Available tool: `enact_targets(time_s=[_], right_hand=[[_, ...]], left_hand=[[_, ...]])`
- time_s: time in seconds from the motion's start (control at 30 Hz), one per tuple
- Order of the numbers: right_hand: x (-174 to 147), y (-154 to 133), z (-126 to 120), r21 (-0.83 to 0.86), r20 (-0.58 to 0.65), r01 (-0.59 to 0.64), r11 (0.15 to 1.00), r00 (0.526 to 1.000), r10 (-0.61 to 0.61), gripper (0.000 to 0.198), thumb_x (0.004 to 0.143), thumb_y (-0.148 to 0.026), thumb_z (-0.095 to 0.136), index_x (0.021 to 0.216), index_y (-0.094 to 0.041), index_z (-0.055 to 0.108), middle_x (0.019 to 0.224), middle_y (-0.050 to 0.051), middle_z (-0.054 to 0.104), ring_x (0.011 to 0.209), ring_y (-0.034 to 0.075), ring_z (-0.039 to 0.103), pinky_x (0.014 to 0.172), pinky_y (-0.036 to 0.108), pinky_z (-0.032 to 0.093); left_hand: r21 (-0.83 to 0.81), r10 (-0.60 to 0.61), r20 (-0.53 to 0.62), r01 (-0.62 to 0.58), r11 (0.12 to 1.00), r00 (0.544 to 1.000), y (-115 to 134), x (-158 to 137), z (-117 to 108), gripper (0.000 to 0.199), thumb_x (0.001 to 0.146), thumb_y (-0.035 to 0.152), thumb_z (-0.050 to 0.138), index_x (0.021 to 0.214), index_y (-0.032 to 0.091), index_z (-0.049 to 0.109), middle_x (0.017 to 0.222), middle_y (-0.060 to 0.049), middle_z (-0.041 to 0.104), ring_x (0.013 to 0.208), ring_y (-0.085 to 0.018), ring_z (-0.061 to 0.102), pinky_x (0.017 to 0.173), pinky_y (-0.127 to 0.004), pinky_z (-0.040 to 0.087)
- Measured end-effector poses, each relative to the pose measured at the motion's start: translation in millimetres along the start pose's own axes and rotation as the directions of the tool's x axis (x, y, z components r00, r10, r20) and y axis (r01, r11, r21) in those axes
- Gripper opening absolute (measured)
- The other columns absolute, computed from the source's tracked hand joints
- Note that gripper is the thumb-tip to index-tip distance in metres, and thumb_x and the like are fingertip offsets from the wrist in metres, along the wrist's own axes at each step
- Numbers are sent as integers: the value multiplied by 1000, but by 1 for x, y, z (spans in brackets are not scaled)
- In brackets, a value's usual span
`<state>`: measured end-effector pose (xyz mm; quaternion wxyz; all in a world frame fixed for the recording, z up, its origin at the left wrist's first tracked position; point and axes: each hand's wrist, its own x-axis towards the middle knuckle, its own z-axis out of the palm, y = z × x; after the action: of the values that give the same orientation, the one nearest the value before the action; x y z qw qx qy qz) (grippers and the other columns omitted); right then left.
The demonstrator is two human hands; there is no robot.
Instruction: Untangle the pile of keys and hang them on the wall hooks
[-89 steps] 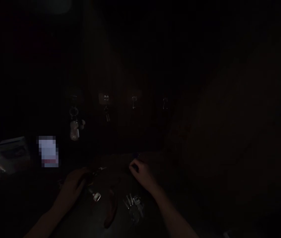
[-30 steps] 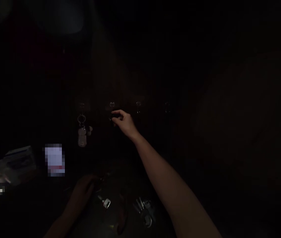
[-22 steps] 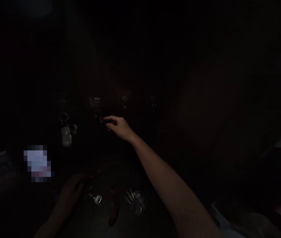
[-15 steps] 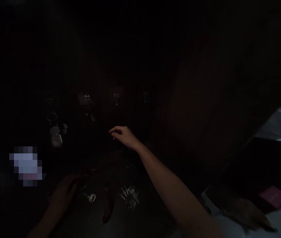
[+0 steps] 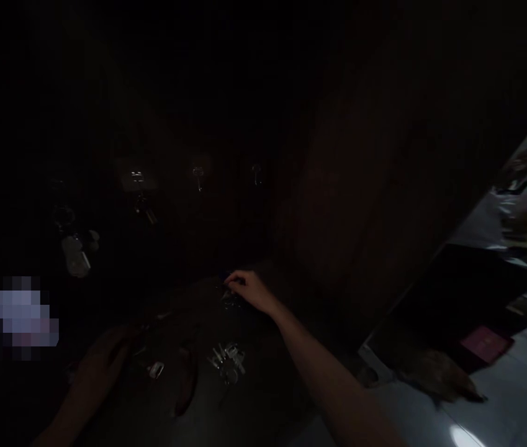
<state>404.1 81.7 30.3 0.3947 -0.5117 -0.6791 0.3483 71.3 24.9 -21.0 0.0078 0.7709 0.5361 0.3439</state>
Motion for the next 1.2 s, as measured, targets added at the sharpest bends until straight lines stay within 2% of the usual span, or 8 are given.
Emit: enact_targets(time_s=[0.3, 0.4, 0.57, 0.77, 1.0, 1.1, 1.2], right_hand=[[-17, 26, 4, -111, 25, -34, 993, 999, 37, 11, 74, -24, 58, 76, -17, 66, 69, -1, 61, 63, 13, 53, 59, 23, 38], [-20, 35, 10, -204, 3, 14, 979, 1000, -14, 8, 70, -19, 62, 77, -18, 66, 77, 1, 62, 69, 14, 55, 63, 24, 40], [-22, 43, 17, -399, -4, 109, 911, 993, -121, 14, 69, -16, 65, 82, -20, 66, 89, 4, 62, 88, 19, 55, 79, 30, 40], [-23, 43, 18, -466, 36, 137, 874, 990, -135, 11, 69, -14, 61, 78, -20, 63, 86, 3, 60, 86, 19, 53, 75, 29, 40], [-27, 40, 19, -436, 79, 236, 869, 971, -224, 12, 71, -10, 56, 75, -20, 58, 79, 1, 59, 80, 17, 52, 74, 29, 38], [-29, 34, 18, -346, -11, 182, 921, 980, -198, 9, 71, -12, 55, 75, -20, 57, 79, 1, 58, 76, 16, 53, 72, 28, 39], [-29, 26, 16, -157, -115, 126, 980, 983, -145, 3, 74, -18, 54, 75, -20, 56, 76, 0, 58, 72, 15, 54, 67, 26, 40]], left_hand=[[40, -24, 33, 22, 999, 999, 11, 1, -3, 28, 82, 29, 40, 92, 23, 65, 97, -5, 68, 91, -21, 63, 80, -35, 52], [31, -29, 25, 28, 999, 999, 10, 0, -3, 28, 82, 31, 40, 91, 22, 65, 97, -5, 68, 91, -22, 63, 80, -35, 52], [23, -31, 24, 31, 999, 999, 12, 0, -3, 28, 82, 32, 41, 93, 23, 65, 98, -5, 68, 92, -21, 63, 81, -34, 51], [52, -40, 31, 38, 998, 999, 13, 0, -3, 27, 82, 30, 41, 92, 22, 65, 97, -5, 69, 91, -22, 63, 79, -36, 52], [70, -11, -15, 12, 997, 1000, 4, 0, 2, 28, 79, 30, 42, 91, 23, 67, 94, -4, 71, 87, -22, 66, 77, -36, 54], [62, -5, -26, 6, 998, 1000, 4, -1, 2, 27, 79, 30, 42, 91, 25, 66, 95, -3, 71, 87, -22, 66, 77, -34, 55], [65, -20, -36, 23, 998, 999, 7, -3, 1, 27, 80, 30, 42, 93, 25, 66, 96, -2, 71, 88, -22, 66, 77, -34, 55]])
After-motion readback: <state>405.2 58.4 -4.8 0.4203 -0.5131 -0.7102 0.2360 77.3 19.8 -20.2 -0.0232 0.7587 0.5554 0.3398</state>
